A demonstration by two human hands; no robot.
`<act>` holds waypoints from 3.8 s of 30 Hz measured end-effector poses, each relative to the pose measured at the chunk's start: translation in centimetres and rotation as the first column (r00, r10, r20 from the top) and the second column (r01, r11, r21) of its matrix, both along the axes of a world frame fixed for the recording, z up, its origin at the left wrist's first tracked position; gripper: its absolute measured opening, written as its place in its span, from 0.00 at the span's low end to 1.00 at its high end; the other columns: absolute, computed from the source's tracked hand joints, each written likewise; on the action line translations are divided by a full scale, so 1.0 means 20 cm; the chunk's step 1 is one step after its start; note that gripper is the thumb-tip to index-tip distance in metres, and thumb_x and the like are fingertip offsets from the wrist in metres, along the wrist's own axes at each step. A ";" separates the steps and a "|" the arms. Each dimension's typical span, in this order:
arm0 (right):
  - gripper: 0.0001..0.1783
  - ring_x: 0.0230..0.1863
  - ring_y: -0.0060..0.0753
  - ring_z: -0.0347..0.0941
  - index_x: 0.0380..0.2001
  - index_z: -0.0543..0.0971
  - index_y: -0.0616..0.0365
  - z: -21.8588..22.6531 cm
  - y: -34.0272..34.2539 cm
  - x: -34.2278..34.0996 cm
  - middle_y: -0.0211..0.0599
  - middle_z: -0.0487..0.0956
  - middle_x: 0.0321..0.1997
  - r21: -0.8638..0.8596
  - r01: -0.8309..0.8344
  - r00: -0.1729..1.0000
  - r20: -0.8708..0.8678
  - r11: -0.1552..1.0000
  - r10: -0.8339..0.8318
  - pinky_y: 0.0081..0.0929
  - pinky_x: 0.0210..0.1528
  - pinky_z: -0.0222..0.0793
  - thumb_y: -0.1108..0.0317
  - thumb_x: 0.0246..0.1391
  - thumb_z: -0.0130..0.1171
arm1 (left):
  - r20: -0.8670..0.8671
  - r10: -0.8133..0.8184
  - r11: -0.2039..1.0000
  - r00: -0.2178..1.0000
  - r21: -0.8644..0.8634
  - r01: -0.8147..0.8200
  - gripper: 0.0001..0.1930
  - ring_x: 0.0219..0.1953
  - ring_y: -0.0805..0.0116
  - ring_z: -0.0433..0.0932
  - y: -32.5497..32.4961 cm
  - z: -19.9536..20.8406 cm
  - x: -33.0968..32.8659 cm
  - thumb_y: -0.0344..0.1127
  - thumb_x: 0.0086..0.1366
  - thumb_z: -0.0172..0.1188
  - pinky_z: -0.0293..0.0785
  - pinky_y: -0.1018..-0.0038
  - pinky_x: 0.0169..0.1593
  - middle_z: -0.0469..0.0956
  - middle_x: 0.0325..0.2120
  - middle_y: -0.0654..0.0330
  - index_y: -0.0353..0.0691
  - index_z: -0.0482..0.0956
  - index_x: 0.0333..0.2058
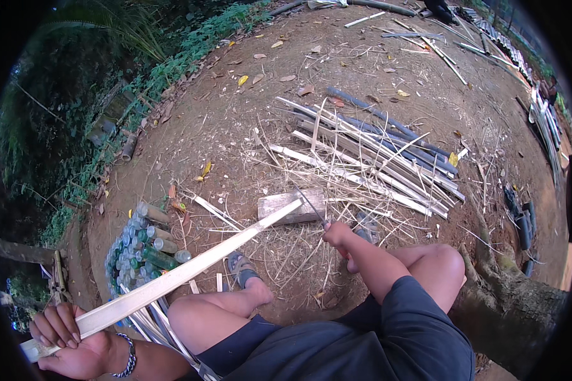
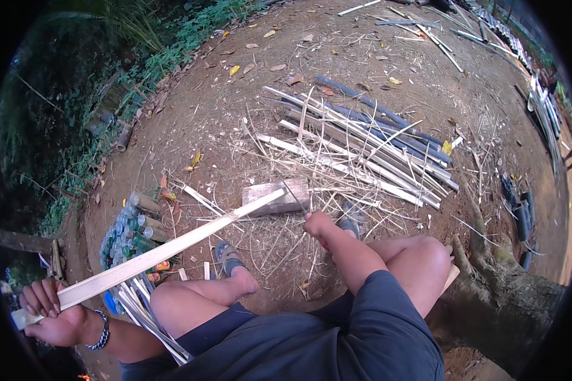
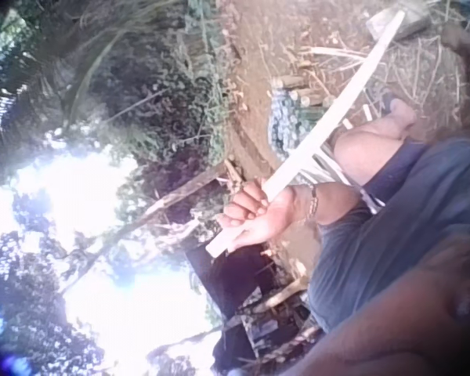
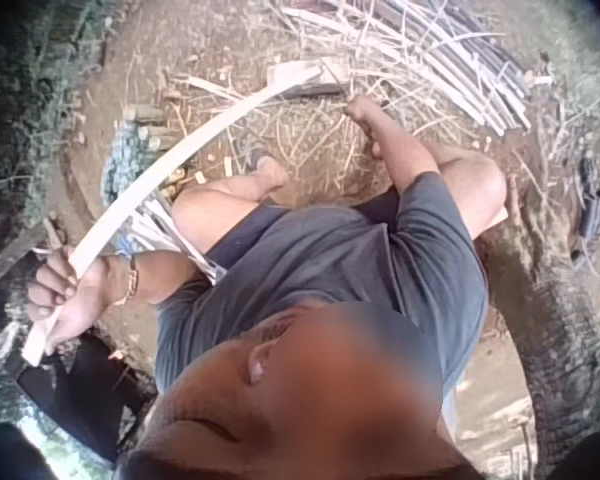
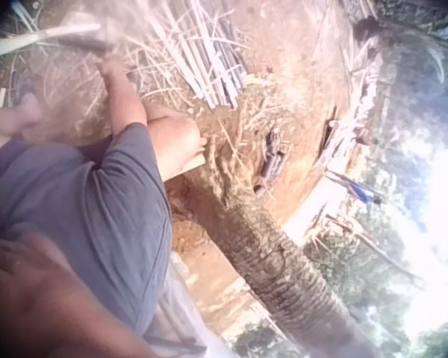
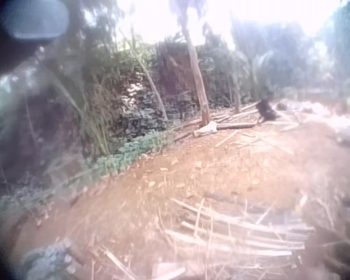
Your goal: The person uses a blade to shave thin strips from a length of bamboo, repeatedly sliding the tool along the wood to smooth it and remove material.
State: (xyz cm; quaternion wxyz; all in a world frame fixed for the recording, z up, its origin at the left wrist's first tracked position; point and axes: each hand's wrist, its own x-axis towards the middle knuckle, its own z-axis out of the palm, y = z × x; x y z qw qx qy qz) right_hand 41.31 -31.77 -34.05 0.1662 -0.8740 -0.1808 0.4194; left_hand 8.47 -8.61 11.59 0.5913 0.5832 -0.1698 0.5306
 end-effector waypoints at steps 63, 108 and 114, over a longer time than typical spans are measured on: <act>0.14 0.45 0.59 0.75 0.38 0.75 0.58 -0.12 -0.14 -0.21 0.56 0.79 0.40 0.190 0.131 0.986 0.078 0.973 -0.148 0.50 0.49 0.69 0.60 0.55 0.50 | 0.049 -0.188 0.980 0.981 0.070 0.184 0.37 0.06 0.83 0.52 -0.01 0.01 -0.01 0.80 0.57 0.30 0.47 0.85 0.15 0.56 0.08 0.73 0.48 0.58 0.18; 0.12 0.38 0.62 0.75 0.36 0.73 0.58 1.00 -0.04 -0.88 0.57 0.78 0.32 0.622 -0.198 0.974 0.210 0.757 0.083 0.52 0.43 0.70 0.65 0.49 0.55 | 0.239 0.057 0.997 0.969 -0.063 -0.043 0.23 0.12 0.83 0.57 -0.32 -0.17 -0.10 0.58 0.63 0.57 0.54 0.86 0.18 0.57 0.13 0.72 0.46 0.62 0.27; 0.16 0.42 0.55 0.76 0.44 0.74 0.59 0.55 -0.15 -0.62 0.55 0.79 0.38 0.376 -0.068 0.985 0.172 0.924 0.002 0.49 0.45 0.71 0.63 0.55 0.52 | 0.251 0.012 0.996 0.968 -0.083 0.010 0.22 0.12 0.83 0.57 -0.35 -0.14 -0.03 0.58 0.64 0.56 0.54 0.85 0.18 0.58 0.13 0.72 0.46 0.62 0.27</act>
